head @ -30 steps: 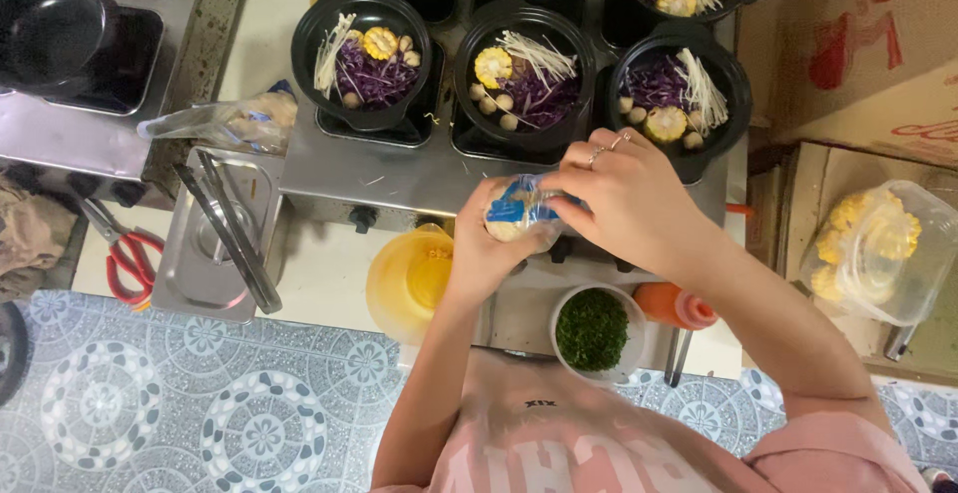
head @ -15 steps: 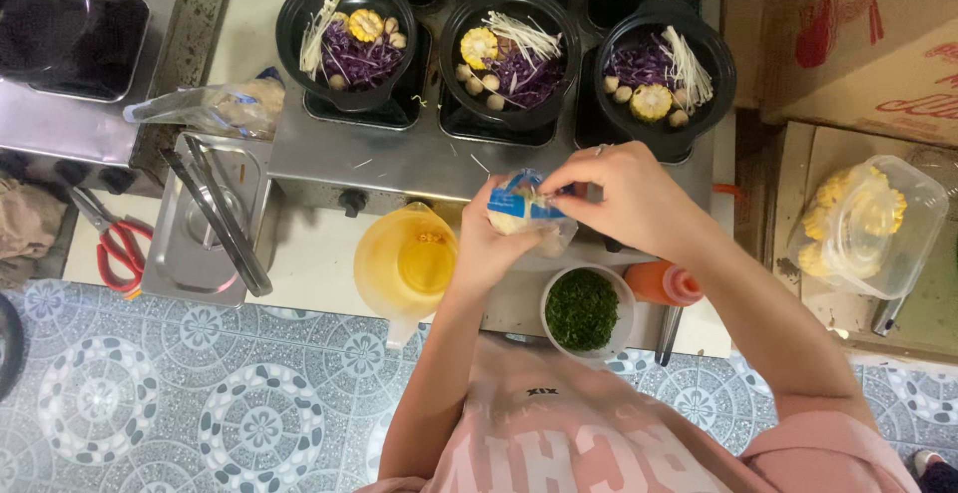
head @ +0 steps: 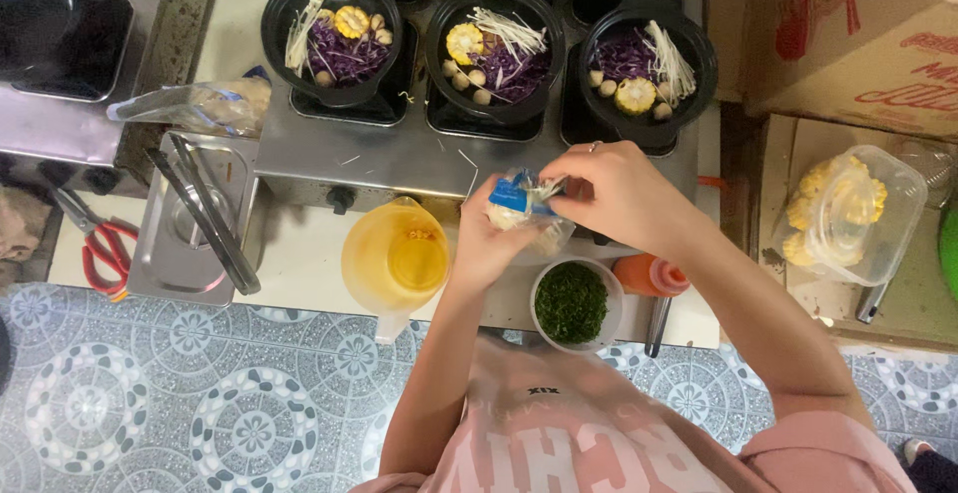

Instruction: The person places a black pot on a gas stove and uses tongs to add meat from a metal container into the pot. They then add purple cabbage, baby corn, enoki mushrooms, mushrooms from a bag, and chopped greens into several pots arranged on the stove, and later wipe the pots with paper towel and stack them in a yellow crate.

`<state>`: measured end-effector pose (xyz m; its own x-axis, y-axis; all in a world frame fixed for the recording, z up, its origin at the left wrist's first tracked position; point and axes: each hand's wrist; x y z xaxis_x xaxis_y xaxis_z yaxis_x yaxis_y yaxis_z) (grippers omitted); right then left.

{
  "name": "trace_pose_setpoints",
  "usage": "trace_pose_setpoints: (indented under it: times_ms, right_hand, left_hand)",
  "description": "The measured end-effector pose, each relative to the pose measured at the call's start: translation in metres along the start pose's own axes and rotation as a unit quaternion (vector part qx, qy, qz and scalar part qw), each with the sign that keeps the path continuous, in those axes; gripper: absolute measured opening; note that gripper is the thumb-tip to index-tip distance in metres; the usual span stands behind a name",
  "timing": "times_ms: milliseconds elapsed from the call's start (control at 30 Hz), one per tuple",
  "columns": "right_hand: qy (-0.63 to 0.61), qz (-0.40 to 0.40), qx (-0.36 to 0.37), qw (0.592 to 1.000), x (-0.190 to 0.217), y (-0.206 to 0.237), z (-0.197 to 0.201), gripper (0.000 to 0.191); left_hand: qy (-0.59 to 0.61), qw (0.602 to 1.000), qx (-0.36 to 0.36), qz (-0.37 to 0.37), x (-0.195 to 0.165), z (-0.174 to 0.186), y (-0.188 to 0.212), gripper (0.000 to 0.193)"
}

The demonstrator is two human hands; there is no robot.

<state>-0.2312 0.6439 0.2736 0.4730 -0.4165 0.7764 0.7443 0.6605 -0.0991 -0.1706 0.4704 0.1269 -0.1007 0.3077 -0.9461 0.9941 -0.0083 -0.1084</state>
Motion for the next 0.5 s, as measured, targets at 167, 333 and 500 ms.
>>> trace_pose_setpoints:
  times_ms: [167, 333, 500]
  right_hand:
    - [-0.007, 0.01, -0.016, 1.0, -0.01, 0.005, -0.007, 0.017]
    - [-0.069, 0.004, -0.07, 0.995, -0.018, 0.009, -0.002, 0.013]
    - [-0.168, -0.055, -0.116, 0.978, -0.029, 0.006, 0.009, 0.01]
  left_hand:
    - [-0.05, 0.999, 0.009, -0.016, 0.004, -0.004, -0.001, 0.042]
    - [-0.048, 0.998, 0.02, -0.028, 0.0, -0.004, -0.005, 0.042]
    - [-0.038, 0.999, -0.013, 0.005, -0.008, 0.0, -0.01, 0.037]
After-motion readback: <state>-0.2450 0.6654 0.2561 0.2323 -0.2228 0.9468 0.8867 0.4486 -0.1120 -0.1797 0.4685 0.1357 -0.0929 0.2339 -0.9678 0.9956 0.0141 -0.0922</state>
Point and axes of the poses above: each hand's wrist, its own y-axis away from the middle knuckle, its own z-axis out of the back of the hand, x = y × z, and after that the axes turned 9 degrees about -y, right-handed
